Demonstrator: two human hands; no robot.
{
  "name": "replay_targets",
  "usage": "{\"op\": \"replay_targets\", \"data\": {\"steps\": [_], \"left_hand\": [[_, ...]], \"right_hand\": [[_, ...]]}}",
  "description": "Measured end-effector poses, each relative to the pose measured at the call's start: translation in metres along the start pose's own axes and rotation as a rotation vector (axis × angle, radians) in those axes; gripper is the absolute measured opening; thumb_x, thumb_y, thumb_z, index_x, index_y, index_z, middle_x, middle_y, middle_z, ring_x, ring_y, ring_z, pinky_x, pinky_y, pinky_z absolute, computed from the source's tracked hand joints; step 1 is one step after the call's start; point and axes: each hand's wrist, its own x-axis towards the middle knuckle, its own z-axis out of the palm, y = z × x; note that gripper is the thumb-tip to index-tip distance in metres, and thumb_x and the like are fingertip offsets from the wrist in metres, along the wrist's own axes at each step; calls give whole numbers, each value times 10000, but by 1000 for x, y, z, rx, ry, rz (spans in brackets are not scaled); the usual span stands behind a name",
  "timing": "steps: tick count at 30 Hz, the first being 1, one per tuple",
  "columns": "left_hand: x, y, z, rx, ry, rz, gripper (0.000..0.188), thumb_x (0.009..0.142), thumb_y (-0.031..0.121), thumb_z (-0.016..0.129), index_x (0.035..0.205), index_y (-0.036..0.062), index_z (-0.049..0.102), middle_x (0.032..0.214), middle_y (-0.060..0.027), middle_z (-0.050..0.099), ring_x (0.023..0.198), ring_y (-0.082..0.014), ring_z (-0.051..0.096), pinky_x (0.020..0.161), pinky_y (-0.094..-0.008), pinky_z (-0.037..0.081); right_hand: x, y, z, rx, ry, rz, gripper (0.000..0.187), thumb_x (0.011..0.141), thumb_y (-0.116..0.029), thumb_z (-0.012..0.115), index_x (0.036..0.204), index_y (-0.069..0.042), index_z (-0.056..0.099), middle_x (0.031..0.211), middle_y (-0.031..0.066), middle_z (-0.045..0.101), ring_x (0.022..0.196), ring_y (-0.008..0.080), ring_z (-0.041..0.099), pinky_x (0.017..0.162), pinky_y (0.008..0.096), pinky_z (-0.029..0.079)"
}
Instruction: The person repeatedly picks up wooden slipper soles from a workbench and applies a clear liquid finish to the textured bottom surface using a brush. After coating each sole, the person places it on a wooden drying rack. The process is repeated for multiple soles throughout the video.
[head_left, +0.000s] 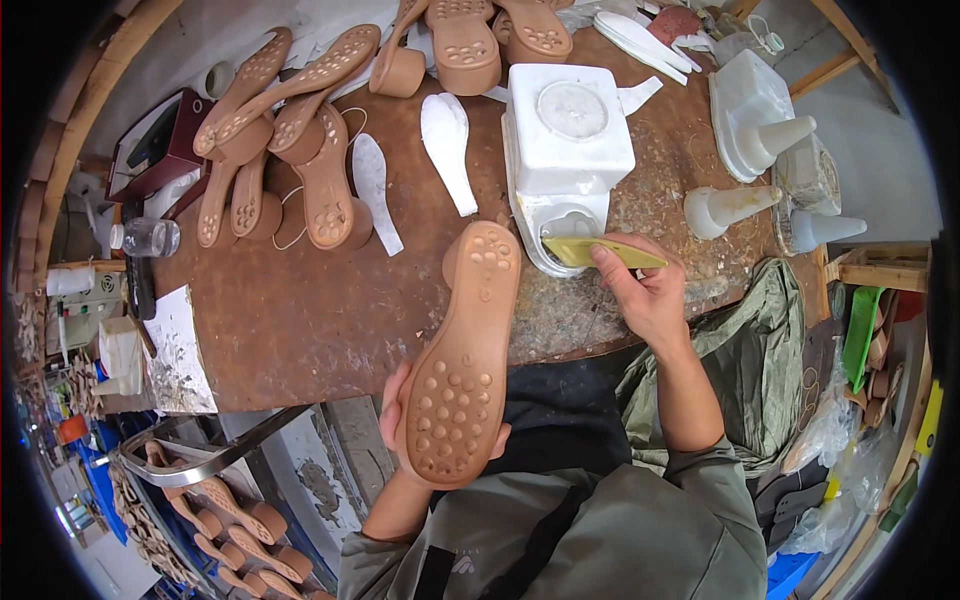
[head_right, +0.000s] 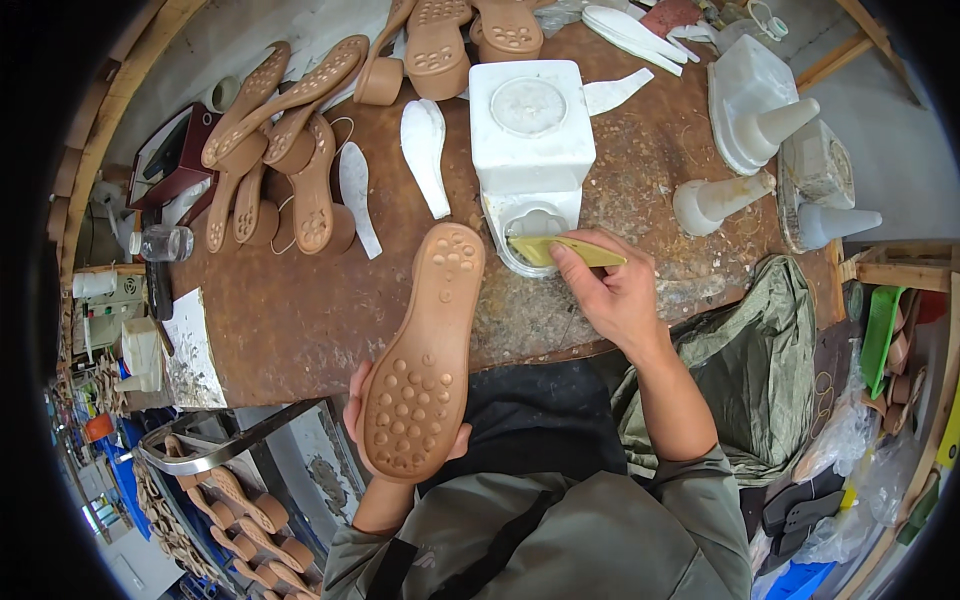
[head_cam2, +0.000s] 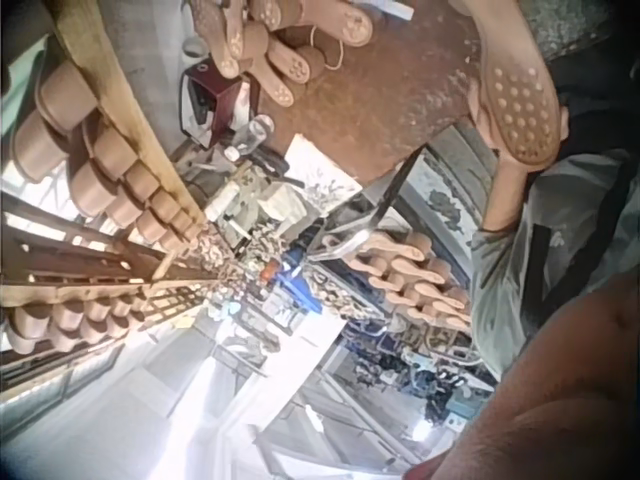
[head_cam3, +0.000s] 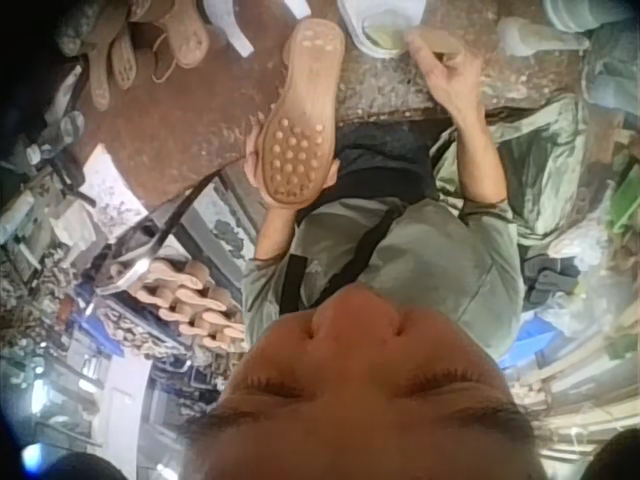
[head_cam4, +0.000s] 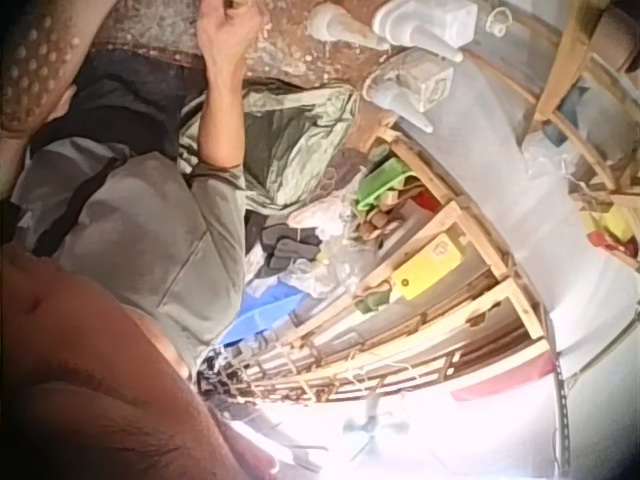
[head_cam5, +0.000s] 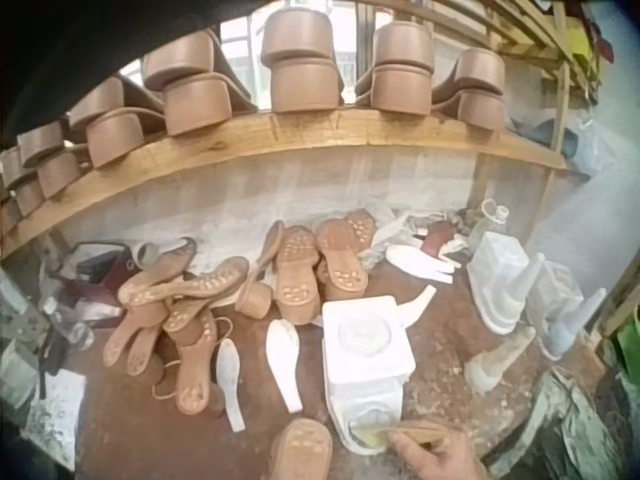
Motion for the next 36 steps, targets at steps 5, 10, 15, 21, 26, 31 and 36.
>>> {"op": "replay_targets", "data": {"steps": [5,10,15,21,26,31,36], "left_hand": [[1,0,9,140,130,185,1053,660,642,645,1439,129,154,1367,-126,422,1318,-323,316,1106,-395,192],[-6,11,-3,-266,-36,-56,956,716,630,575,1448,155,184,1404,-102,386,1326,-302,319,1098,-453,199],[-11,46,-23,-1572,-196,-809,849,789,617,484,1464,182,209,1456,-70,335,1338,-277,321,1087,-527,211],[-10,75,-45,-2115,-354,-985,871,784,592,529,1478,180,202,1491,-58,290,1342,-241,324,1085,-548,231],[-15,87,-43,-2335,-447,-766,956,734,493,635,1478,114,170,1460,-95,322,1321,-299,341,1092,-502,261],[-20,92,-36,-2497,-619,-563,1004,714,443,676,1478,84,135,1445,-113,330,1306,-337,350,1105,-452,267],[-30,102,-42,-2415,-605,-624,1007,732,451,669,1482,88,105,1466,-108,296,1329,-308,322,1120,-469,224]], "right_hand": [[5,-1,-8,354,11,262,148,883,-93,643,948,40,653,716,30,625,540,62,532,494,202,424],[-9,-31,-23,372,-43,264,150,868,-82,661,929,53,643,703,53,628,518,68,532,468,204,427],[-30,-89,-10,509,31,85,138,861,-54,657,937,60,640,710,59,633,518,59,547,453,192,432],[-40,-114,6,366,77,-102,120,847,-33,666,919,60,646,711,46,636,552,57,545,475,186,400],[-59,-127,-8,240,6,-302,113,811,-13,690,893,55,652,693,89,632,549,91,547,478,216,400],[-65,-147,-25,380,-18,-212,104,833,-13,667,906,58,645,727,101,650,528,88,555,462,206,415],[-53,-149,-27,503,72,-213,142,862,-38,649,959,65,633,740,104,656,510,77,549,429,191,416]]}}
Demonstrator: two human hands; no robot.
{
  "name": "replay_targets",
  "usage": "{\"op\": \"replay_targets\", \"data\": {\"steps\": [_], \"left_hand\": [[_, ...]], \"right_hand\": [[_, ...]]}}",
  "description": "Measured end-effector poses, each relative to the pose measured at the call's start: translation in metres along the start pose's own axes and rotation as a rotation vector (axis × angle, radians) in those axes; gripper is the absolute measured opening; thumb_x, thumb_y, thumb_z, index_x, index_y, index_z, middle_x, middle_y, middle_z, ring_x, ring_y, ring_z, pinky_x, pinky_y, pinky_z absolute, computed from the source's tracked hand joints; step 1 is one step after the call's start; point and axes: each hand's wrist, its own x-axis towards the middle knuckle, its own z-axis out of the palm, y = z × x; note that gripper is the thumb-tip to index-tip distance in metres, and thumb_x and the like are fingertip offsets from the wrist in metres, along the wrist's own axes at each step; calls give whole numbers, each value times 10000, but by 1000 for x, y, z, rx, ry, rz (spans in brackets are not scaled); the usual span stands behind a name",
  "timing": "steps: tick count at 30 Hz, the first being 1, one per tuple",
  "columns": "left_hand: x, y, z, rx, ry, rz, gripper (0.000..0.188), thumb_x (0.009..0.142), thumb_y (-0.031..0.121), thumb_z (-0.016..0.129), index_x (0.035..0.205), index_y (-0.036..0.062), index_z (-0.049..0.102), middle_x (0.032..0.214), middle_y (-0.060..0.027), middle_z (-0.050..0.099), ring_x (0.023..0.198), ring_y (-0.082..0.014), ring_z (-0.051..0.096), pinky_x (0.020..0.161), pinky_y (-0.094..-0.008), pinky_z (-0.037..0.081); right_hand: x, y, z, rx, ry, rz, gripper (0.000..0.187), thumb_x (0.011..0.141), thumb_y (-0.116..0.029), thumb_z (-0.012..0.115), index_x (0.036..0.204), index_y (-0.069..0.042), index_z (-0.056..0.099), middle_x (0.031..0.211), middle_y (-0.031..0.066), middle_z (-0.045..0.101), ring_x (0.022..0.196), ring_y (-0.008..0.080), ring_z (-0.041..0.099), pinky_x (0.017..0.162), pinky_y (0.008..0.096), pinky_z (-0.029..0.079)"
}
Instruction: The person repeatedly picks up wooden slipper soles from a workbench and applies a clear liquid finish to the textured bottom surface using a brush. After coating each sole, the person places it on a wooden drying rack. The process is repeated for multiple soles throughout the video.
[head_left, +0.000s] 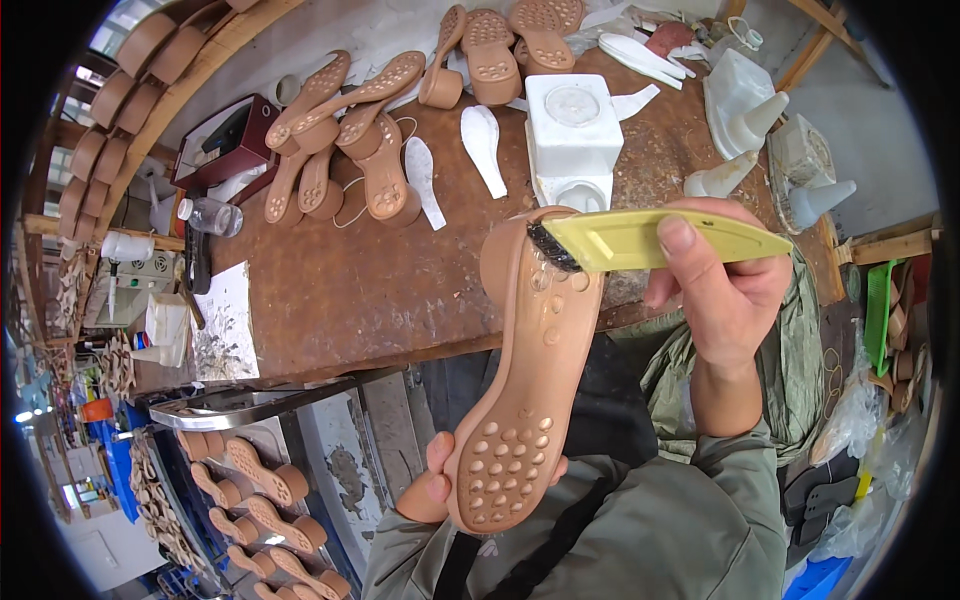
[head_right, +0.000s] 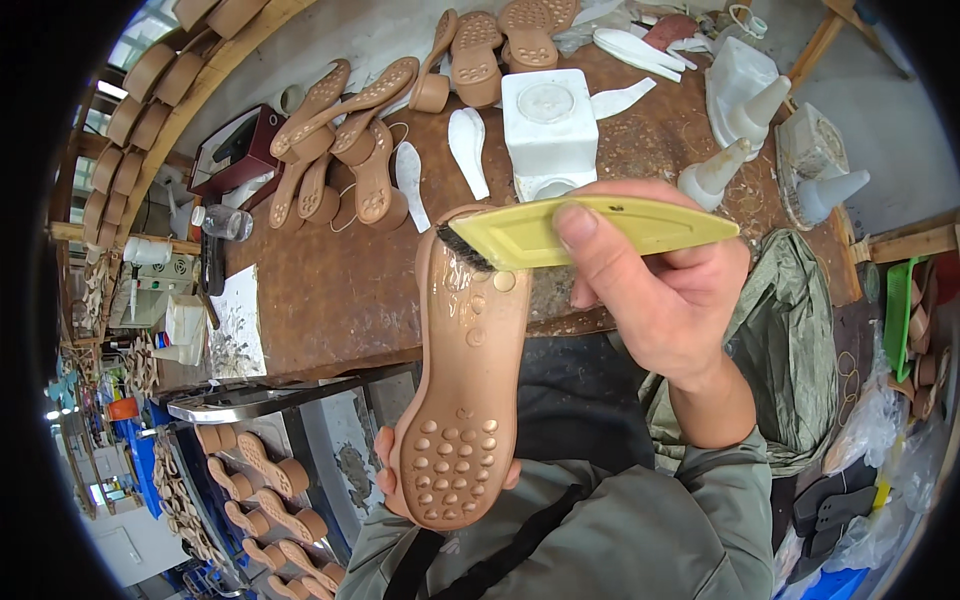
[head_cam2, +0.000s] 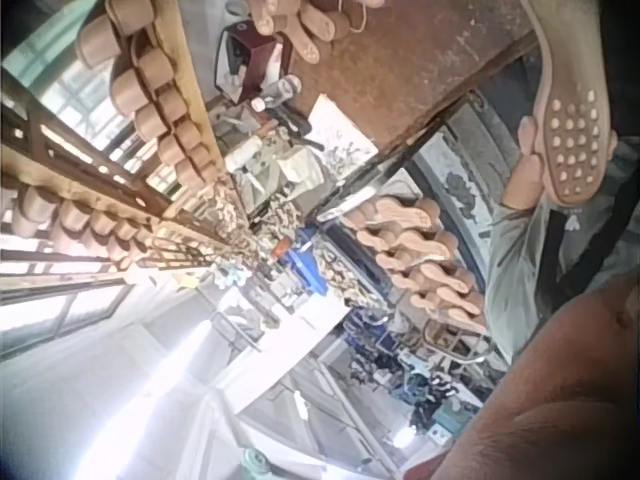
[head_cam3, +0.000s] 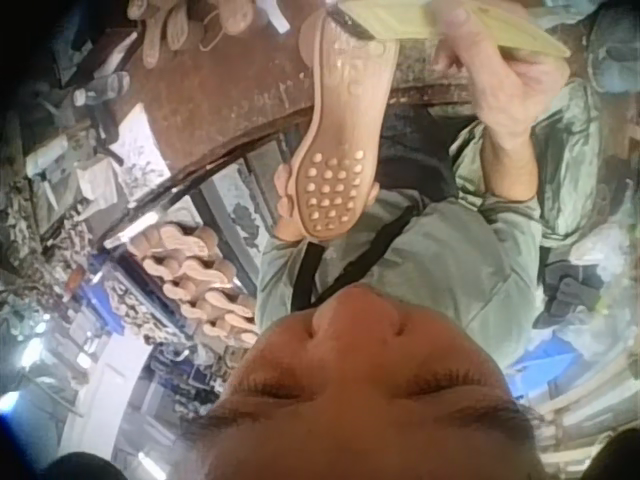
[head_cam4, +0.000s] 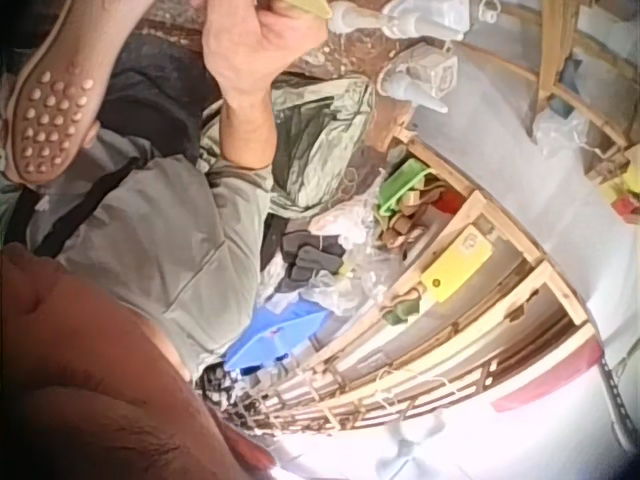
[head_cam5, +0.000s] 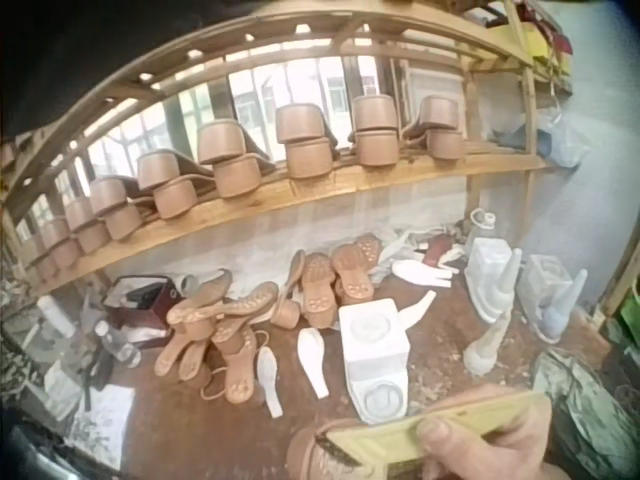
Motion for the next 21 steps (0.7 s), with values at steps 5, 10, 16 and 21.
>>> {"op": "replay_targets", "data": {"steps": [5,10,16,21], "left_hand": [[-11,-4,7,82,57,12,1011,749,459,662,1486,92,74,1488,-103,261,1353,-280,295,1135,-486,182],[-11,-10,12,74,35,71,1012,767,469,652,1490,97,49,1508,-99,229,1375,-251,267,1148,-505,141],[-6,-26,24,250,112,212,947,766,559,619,1471,142,144,1472,-119,292,1331,-314,322,1043,-597,257],[-11,-27,37,546,420,209,888,773,640,575,1449,176,237,1424,-167,355,1256,-397,401,917,-672,387]], "right_hand": [[-21,-10,3,-114,-72,-132,107,842,-12,654,922,58,643,699,90,637,506,83,556,442,201,413],[-38,-12,-4,-283,-179,-204,119,807,-15,682,892,56,641,664,100,630,511,112,564,456,234,418],[-63,-15,1,-288,-184,-231,126,786,16,680,893,67,636,676,114,646,507,140,571,462,240,430],[-75,-15,6,-349,-226,-334,137,751,28,685,870,77,639,654,128,640,522,165,607,465,261,470]]}}
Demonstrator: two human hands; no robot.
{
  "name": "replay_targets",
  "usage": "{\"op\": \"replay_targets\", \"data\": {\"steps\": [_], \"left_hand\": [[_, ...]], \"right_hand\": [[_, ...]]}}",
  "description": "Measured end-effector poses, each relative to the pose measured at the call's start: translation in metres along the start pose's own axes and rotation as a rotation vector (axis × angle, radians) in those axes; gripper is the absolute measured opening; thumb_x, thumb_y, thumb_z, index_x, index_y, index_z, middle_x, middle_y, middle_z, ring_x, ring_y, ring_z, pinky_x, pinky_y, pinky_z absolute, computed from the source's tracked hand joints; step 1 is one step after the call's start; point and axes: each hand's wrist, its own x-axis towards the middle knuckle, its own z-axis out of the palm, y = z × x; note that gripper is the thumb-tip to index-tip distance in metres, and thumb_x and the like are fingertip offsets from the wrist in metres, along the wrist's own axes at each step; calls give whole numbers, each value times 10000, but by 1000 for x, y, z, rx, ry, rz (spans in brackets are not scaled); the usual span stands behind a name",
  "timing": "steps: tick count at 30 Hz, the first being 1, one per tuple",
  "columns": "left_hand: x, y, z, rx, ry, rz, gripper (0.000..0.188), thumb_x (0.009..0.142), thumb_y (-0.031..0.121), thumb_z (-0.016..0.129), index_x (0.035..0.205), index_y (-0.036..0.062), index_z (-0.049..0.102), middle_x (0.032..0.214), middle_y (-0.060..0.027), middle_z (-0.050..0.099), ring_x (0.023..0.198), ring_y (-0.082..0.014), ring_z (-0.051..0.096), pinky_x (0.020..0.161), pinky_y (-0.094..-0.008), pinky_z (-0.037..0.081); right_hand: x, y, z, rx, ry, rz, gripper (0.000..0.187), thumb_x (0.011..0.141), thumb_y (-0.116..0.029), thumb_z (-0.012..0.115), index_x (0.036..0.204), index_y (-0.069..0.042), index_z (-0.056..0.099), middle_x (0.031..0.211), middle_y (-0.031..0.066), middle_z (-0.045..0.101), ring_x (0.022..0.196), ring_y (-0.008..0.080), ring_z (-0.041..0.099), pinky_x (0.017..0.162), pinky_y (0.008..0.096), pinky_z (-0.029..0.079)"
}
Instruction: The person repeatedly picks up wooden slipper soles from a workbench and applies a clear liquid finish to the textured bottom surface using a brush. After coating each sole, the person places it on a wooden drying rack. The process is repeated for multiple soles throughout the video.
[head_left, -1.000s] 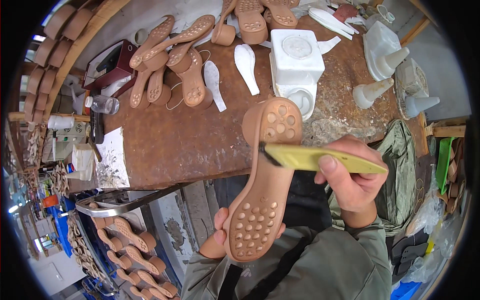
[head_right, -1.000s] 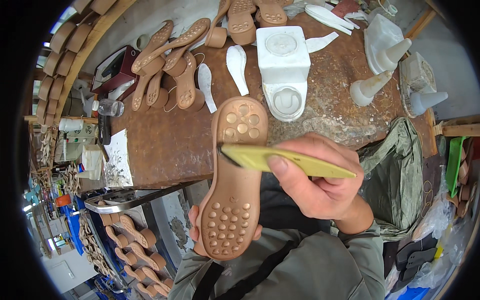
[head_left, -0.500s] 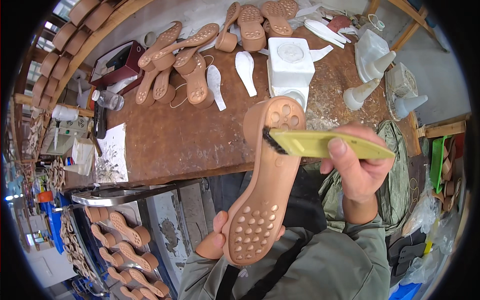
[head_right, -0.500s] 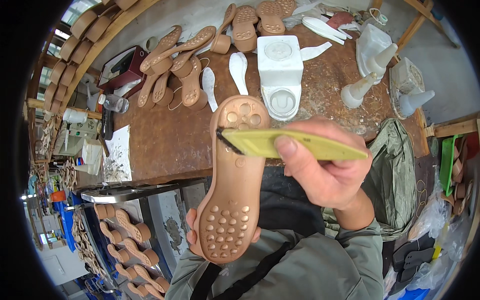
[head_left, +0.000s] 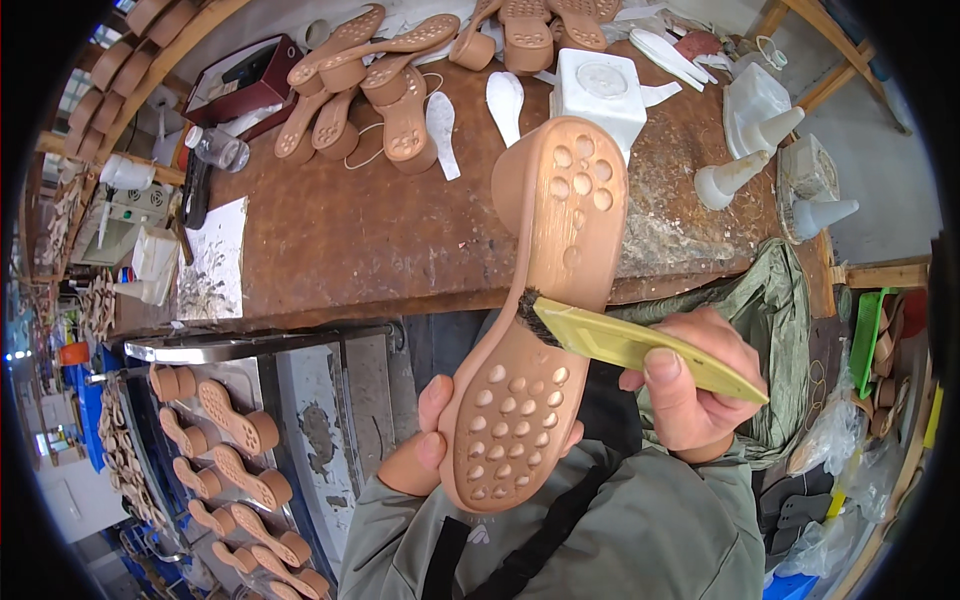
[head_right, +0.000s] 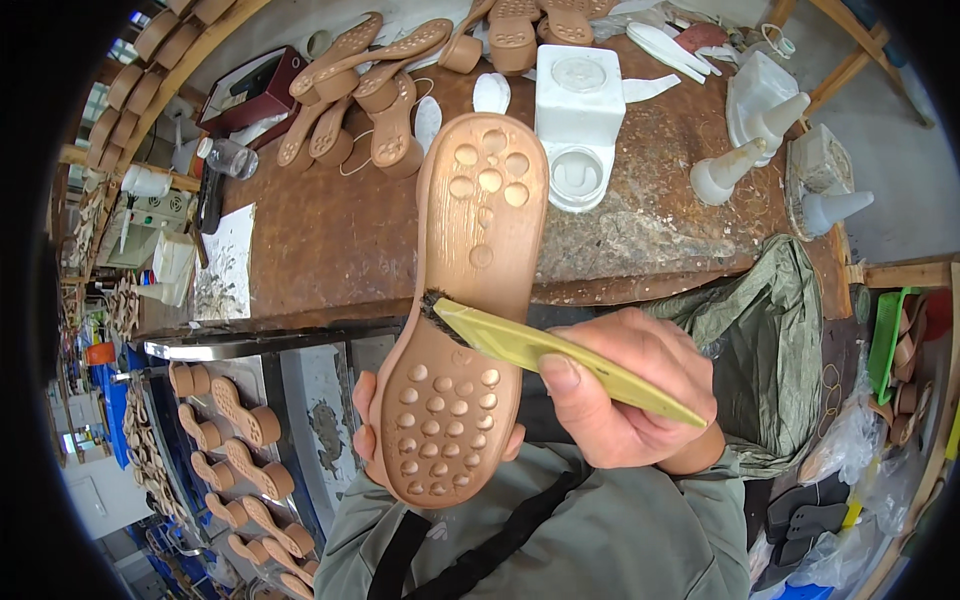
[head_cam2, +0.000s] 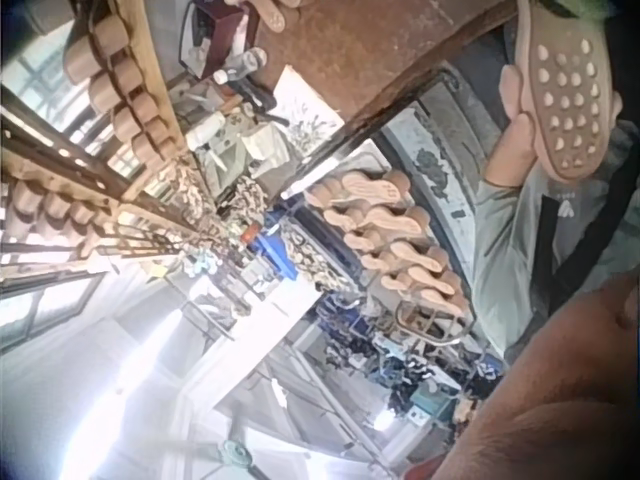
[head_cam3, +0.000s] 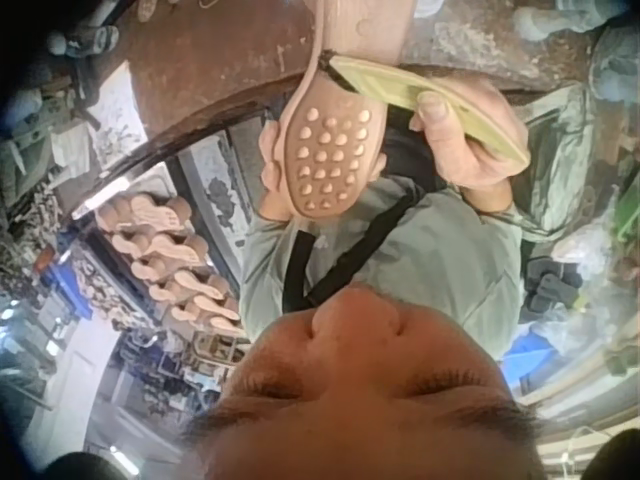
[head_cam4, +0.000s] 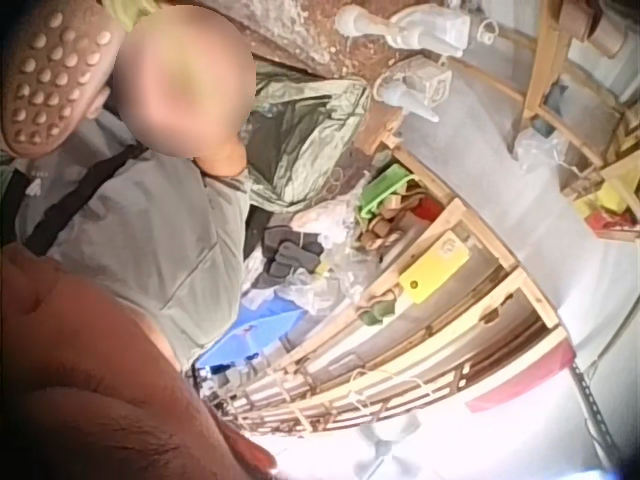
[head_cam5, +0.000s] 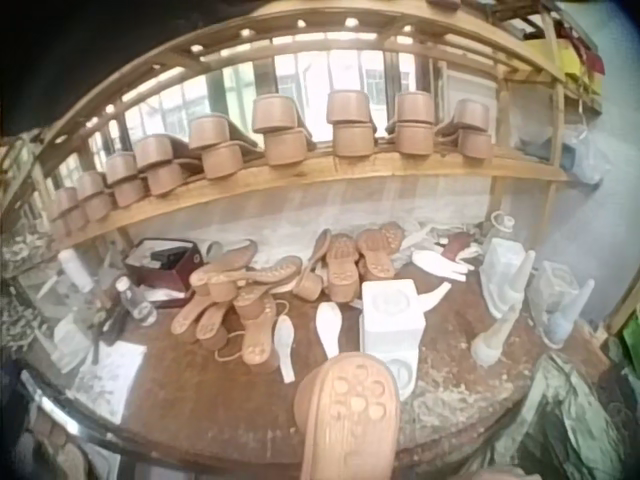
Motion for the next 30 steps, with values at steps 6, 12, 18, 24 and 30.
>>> {"op": "replay_targets", "data": {"steps": [6,12,18,24,30], "left_hand": [[16,-8,-21,-307,-385,26,897,776,612,532,1428,61,255,1356,-193,427,1202,-369,463,1001,-540,362],[30,-14,-7,-474,-552,190,865,775,593,463,1413,36,293,1334,-207,457,1220,-321,467,1057,-438,351],[33,-13,-31,-189,-509,324,806,785,536,443,1405,37,316,1361,-218,437,1231,-308,468,1070,-408,343],[45,-14,-34,-95,-648,481,771,808,498,424,1414,35,307,1396,-224,400,1254,-312,452,1081,-399,330],[34,-8,-28,-291,-494,122,796,833,557,413,1410,21,304,1357,-203,440,1191,-322,504,1030,-426,388]], "right_hand": [[-14,-4,12,-17,-19,-78,144,785,5,650,904,76,610,611,109,623,472,157,564,438,261,437],[-23,-8,23,30,-20,-133,175,725,55,675,882,106,617,637,133,631,452,170,577,385,257,436],[-31,-13,24,35,-26,-135,188,709,59,672,879,117,616,666,146,642,443,170,565,383,255,432],[-28,-20,22,39,-107,-183,206,695,58,682,881,117,615,663,141,635,442,172,563,382,259,432],[-29,-26,22,104,-169,-224,161,719,17,657,851,96,607,610,105,601,432,158,537,390,261,409]]}}
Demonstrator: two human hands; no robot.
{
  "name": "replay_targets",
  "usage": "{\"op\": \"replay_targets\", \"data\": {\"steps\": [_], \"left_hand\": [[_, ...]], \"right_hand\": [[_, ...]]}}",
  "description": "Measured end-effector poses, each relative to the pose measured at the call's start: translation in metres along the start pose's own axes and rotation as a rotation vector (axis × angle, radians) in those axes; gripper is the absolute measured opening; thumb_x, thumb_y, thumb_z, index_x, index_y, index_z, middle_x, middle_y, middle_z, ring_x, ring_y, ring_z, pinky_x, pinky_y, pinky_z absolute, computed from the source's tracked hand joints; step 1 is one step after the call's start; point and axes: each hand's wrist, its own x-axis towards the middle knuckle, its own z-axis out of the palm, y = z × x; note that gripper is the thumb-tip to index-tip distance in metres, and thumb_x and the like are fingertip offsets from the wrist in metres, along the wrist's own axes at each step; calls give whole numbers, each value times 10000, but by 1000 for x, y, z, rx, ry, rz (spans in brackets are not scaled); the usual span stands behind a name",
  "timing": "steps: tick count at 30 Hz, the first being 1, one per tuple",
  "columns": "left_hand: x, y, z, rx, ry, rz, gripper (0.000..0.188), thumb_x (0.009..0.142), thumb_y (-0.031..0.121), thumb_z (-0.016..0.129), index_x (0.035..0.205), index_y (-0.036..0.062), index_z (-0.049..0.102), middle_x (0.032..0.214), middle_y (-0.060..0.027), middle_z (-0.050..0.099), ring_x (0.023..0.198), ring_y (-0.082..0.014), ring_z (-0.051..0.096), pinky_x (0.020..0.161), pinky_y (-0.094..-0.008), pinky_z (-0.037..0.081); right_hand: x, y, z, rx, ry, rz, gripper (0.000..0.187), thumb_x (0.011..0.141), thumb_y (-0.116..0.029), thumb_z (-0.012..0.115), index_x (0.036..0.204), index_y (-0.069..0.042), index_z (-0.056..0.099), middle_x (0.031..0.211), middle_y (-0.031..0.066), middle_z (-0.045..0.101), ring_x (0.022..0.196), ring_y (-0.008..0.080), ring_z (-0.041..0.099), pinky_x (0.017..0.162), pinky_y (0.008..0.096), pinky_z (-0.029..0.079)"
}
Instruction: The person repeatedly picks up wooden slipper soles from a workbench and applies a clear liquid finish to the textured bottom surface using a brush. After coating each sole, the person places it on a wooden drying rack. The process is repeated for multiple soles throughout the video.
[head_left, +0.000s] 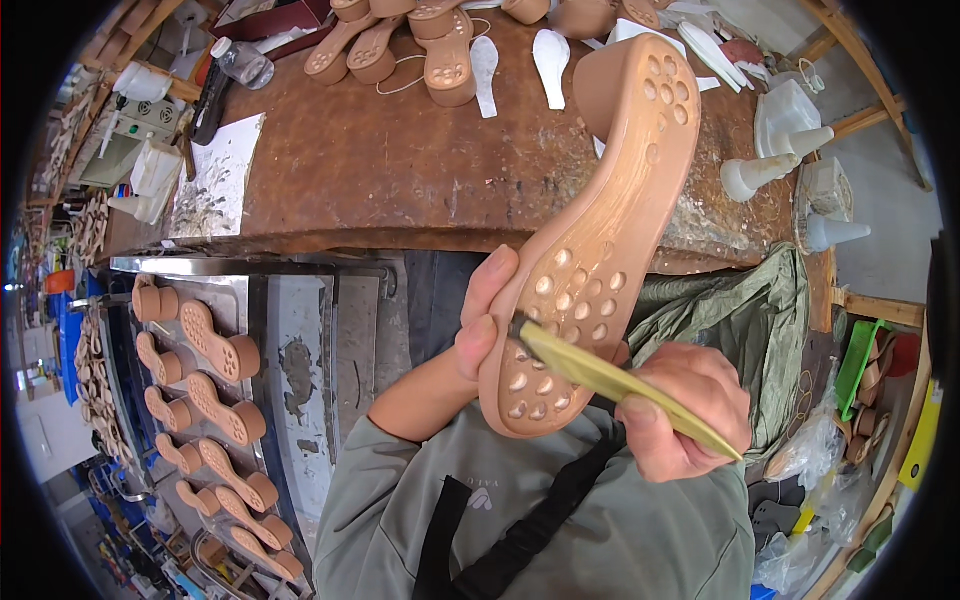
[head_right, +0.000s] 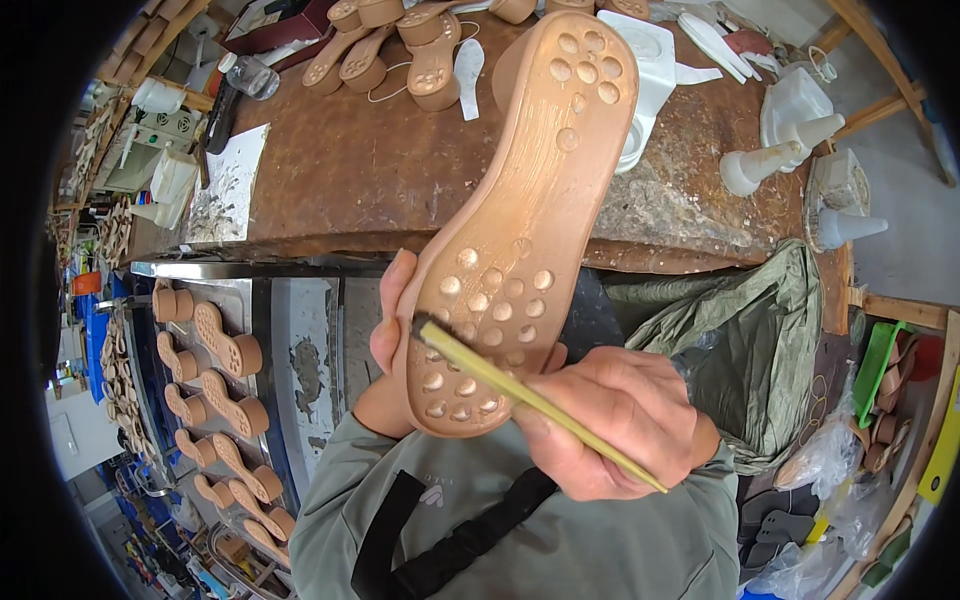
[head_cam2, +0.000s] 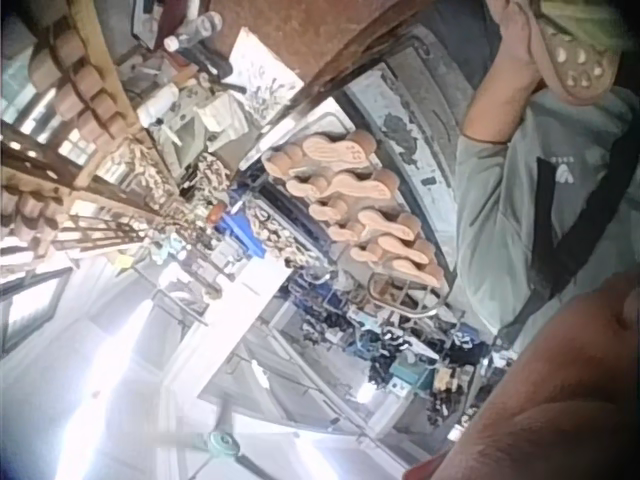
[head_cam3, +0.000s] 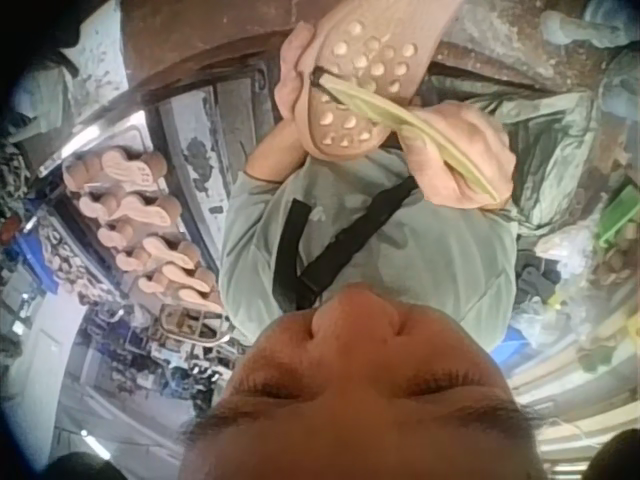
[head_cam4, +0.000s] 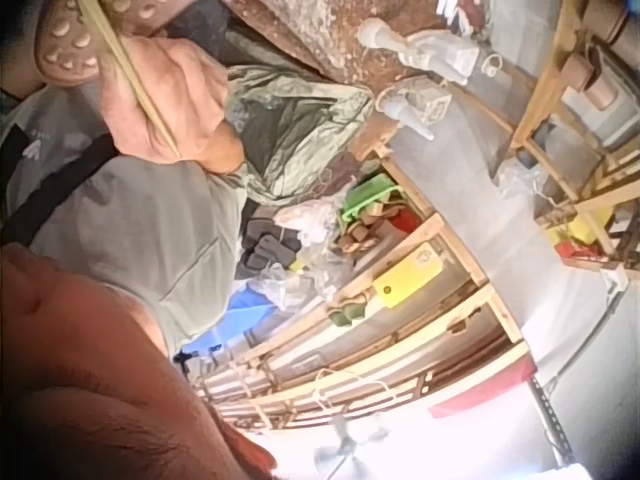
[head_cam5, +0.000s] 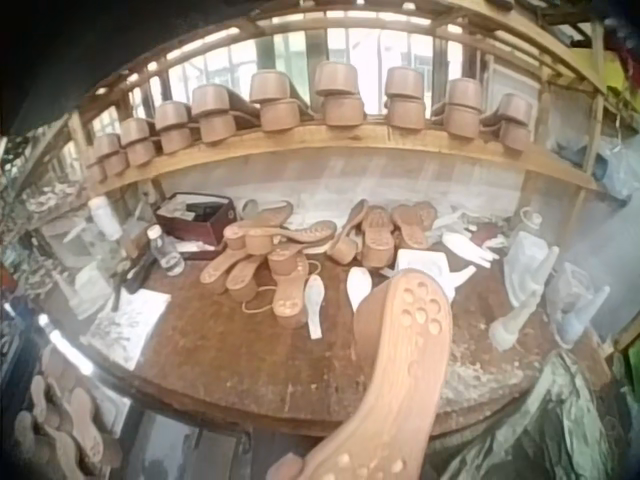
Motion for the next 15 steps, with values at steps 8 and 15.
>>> {"op": "replay_targets", "data": {"steps": [8,15], "left_hand": [[0,13,-1,52,204,-189,799,789,637,466,1411,149,352,1366,-149,454,1225,-310,472,1006,-518,393],[18,12,-40,877,332,421,858,759,404,642,1391,28,200,1336,-237,393,1177,-354,487,986,-490,408]], "right_hand": [[14,32,-21,149,61,468,131,780,-9,679,873,82,659,738,150,657,550,203,619,491,273,488],[12,59,-21,20,-201,67,202,721,6,709,919,36,687,769,151,663,616,230,642,536,299,506]]}}
